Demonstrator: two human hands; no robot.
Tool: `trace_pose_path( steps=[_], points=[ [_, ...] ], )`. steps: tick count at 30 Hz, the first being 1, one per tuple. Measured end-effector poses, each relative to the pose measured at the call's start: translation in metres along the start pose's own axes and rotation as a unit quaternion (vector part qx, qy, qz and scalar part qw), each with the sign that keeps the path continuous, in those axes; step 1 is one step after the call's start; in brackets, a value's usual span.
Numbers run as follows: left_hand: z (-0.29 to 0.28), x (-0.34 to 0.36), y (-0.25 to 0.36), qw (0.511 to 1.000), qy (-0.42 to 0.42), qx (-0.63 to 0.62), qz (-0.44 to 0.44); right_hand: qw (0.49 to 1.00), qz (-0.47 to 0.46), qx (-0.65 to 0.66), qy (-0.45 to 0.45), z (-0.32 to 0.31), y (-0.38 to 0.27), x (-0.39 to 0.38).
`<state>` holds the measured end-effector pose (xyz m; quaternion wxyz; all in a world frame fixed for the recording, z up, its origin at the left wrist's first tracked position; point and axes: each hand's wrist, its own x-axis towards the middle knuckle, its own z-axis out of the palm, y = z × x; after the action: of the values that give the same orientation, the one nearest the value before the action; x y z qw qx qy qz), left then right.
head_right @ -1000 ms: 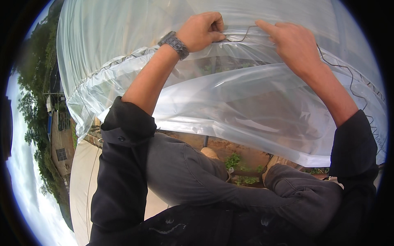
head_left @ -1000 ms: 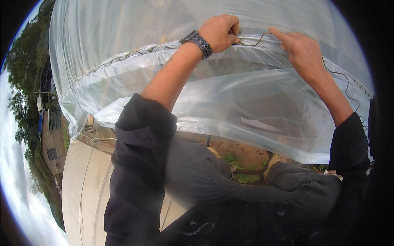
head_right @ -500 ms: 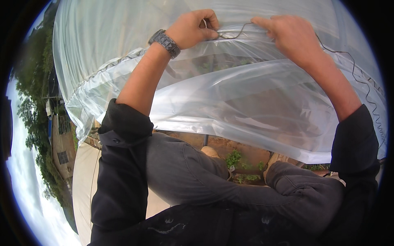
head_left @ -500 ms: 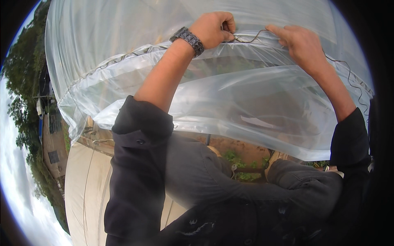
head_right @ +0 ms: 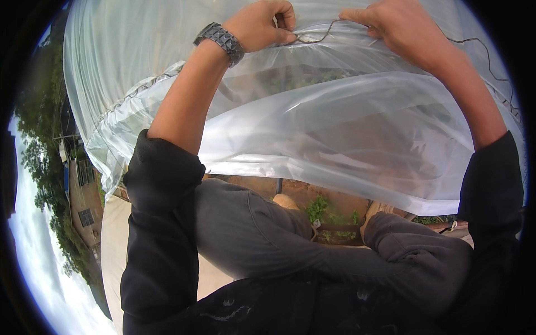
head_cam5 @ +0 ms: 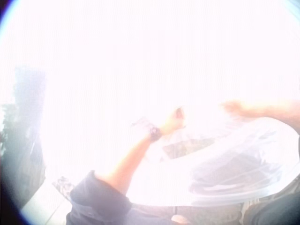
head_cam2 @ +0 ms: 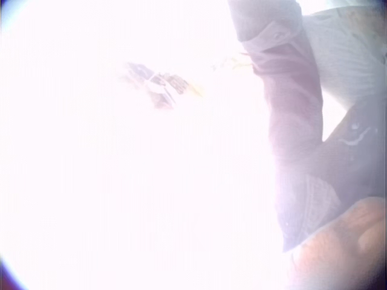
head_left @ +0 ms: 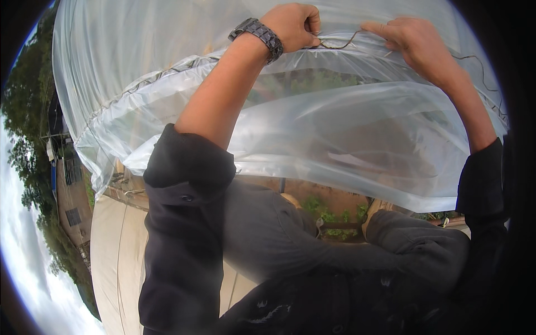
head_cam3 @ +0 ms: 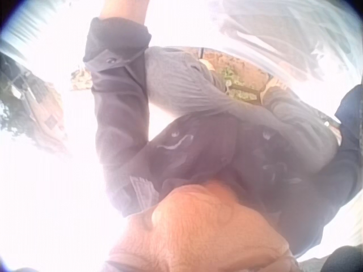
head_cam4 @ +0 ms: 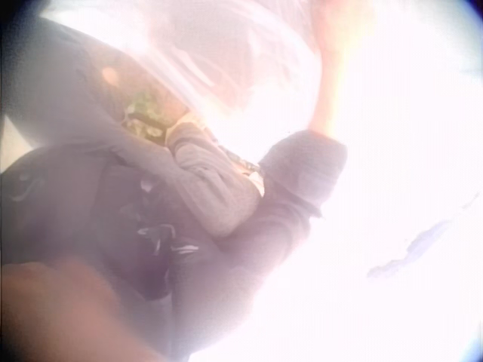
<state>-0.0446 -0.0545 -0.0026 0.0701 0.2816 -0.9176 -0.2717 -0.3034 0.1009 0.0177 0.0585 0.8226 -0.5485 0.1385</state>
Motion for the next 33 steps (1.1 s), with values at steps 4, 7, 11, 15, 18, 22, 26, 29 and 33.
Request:
trace_pose_path(
  steps=[4, 7, 11, 15, 18, 22, 26, 29, 33],
  points=[
    [-0.006, -0.005, 0.009, 1.000, -0.002, 0.020, -0.011, 0.999, 0.028, -0.027, 0.019, 0.014, -0.014, -0.017],
    [-0.010, -0.008, 0.012, 1.000, -0.015, -0.006, -0.006, 0.995, 0.035, -0.077, 0.045, 0.020, -0.023, -0.027],
    [-0.016, -0.008, 0.014, 0.998, -0.033, -0.041, -0.017, 0.994, 0.037, -0.076, 0.074, 0.022, -0.035, -0.033],
    [-0.014, -0.010, 0.019, 0.999, -0.018, -0.010, -0.029, 0.994, 0.053, -0.071, 0.057, 0.018, -0.038, -0.031],
    [-0.012, -0.016, 0.019, 0.999, 0.022, -0.020, -0.016, 0.996, 0.052, -0.063, 0.036, 0.009, -0.033, -0.028],
    [-0.008, -0.022, 0.017, 0.996, 0.061, -0.055, -0.045, 0.998, 0.040, -0.050, 0.021, -0.004, -0.020, -0.022],
    [0.002, -0.029, 0.024, 0.979, 0.120, 0.144, 0.078, 0.998, 0.026, -0.048, 0.023, -0.009, -0.014, -0.015],
    [0.004, -0.042, 0.029, 0.962, 0.150, 0.207, 0.096, 0.998, 0.018, -0.049, 0.024, -0.011, -0.010, -0.012],
    [-0.003, -0.053, 0.026, 0.975, 0.193, 0.092, 0.062, 0.999, 0.011, -0.038, 0.023, -0.014, -0.002, -0.008]
  ],
)
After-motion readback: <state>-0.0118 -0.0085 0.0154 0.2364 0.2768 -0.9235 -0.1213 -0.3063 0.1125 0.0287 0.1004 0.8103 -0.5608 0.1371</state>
